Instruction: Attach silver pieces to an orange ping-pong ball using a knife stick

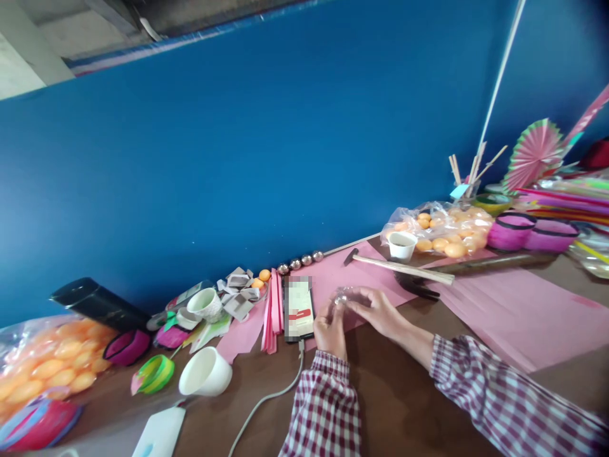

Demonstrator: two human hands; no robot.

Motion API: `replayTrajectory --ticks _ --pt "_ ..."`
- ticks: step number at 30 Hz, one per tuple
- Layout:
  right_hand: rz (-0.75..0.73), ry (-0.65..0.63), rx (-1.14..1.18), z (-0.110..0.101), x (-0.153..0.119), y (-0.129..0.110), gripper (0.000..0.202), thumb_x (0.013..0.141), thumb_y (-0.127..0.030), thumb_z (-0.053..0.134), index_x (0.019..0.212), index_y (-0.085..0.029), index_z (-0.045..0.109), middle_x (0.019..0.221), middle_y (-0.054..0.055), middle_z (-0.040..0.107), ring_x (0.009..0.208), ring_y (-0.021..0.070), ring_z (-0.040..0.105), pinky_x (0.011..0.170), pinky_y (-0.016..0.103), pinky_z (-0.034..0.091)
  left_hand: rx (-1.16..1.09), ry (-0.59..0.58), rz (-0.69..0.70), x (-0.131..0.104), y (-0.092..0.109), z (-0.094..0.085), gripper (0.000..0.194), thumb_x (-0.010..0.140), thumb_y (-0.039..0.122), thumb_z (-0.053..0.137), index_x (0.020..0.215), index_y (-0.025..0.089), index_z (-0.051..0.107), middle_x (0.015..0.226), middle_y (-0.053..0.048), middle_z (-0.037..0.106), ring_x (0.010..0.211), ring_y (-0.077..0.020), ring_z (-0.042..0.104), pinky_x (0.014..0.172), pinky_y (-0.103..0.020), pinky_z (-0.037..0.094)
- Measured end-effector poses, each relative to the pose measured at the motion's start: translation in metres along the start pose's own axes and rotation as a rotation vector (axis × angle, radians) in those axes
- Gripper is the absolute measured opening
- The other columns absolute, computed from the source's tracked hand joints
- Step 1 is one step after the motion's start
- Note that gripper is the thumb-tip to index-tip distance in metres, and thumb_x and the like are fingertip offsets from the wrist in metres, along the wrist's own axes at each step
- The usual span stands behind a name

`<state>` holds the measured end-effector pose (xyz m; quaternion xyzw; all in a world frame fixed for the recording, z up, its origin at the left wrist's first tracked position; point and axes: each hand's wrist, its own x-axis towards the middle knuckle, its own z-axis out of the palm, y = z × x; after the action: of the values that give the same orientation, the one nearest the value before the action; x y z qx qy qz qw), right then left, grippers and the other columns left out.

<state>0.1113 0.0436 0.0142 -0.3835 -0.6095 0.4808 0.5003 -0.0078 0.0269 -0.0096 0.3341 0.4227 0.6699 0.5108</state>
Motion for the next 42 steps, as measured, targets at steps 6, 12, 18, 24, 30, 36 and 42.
replayTrajectory --ticks 6,12,18,24,30,36,42 --pt "-0.025 -0.006 -0.008 -0.001 -0.001 0.001 0.030 0.072 -0.030 0.061 0.099 -0.016 0.060 0.100 0.008 0.064 0.093 0.0203 0.059 0.086 0.037 0.046 -0.153 -0.034 -0.119 -0.002 0.004 0.004 0.033 0.067 0.025 0.065 0.098 0.017 0.062 0.099 -0.008 0.066 0.094 -0.0209 0.060 0.089 -0.038 0.042" --pt "-0.024 0.039 -0.052 0.000 -0.002 0.002 0.029 0.072 -0.029 0.061 0.098 -0.017 0.058 0.101 0.008 0.063 0.090 0.0195 0.060 0.082 0.034 0.048 -0.177 -0.059 -0.141 -0.004 0.007 0.006 0.034 0.068 0.028 0.064 0.099 0.015 0.061 0.097 -0.009 0.066 0.093 -0.0198 0.060 0.090 -0.037 0.041" --pt "-0.106 -0.004 -0.111 0.003 -0.004 0.003 0.029 0.075 -0.028 0.058 0.102 -0.019 0.057 0.104 0.009 0.060 0.089 0.0195 0.060 0.080 0.033 0.049 -0.084 -0.034 -0.085 -0.002 0.004 0.003 0.038 0.064 0.028 0.068 0.099 0.015 0.062 0.099 -0.010 0.065 0.094 -0.0204 0.059 0.089 -0.036 0.041" --pt "-0.201 -0.012 -0.202 0.004 -0.007 0.001 0.028 0.076 -0.023 0.056 0.104 -0.020 0.055 0.104 0.007 0.057 0.086 0.0172 0.060 0.075 0.031 0.051 -0.083 -0.065 -0.054 -0.004 0.007 0.006 0.036 0.065 0.029 0.066 0.097 0.012 0.062 0.094 -0.010 0.067 0.088 -0.0195 0.061 0.084 -0.034 0.044" --pt "-0.259 -0.033 -0.296 0.005 -0.007 0.001 0.031 0.078 -0.015 0.049 0.109 -0.022 0.051 0.107 0.007 0.055 0.093 0.0165 0.057 0.078 0.030 0.050 -0.093 -0.075 -0.100 -0.004 0.004 0.006 0.046 0.065 0.028 0.067 0.107 0.016 0.056 0.097 -0.009 0.066 0.086 -0.0191 0.062 0.082 -0.034 0.046" --pt "-0.402 0.024 -0.833 -0.023 -0.007 -0.022 0.031 0.081 -0.018 0.045 0.111 -0.021 0.051 0.106 0.007 0.057 0.098 0.0205 0.052 0.084 0.037 0.044 -0.161 -0.020 -0.144 -0.005 0.012 0.009 0.035 0.065 0.027 0.068 0.097 0.016 0.059 0.092 -0.008 0.065 0.080 -0.0144 0.062 0.076 -0.027 0.047" --pt "-0.108 0.140 -1.445 -0.087 -0.008 -0.040 0.028 0.081 -0.019 0.045 0.108 -0.020 0.054 0.103 0.010 0.056 0.094 0.0232 0.050 0.080 0.036 0.039 -0.188 -0.046 -0.138 -0.004 0.011 0.006 0.043 0.062 0.020 0.070 0.103 0.019 0.056 0.094 -0.005 0.063 0.081 -0.0125 0.061 0.080 -0.028 0.046"
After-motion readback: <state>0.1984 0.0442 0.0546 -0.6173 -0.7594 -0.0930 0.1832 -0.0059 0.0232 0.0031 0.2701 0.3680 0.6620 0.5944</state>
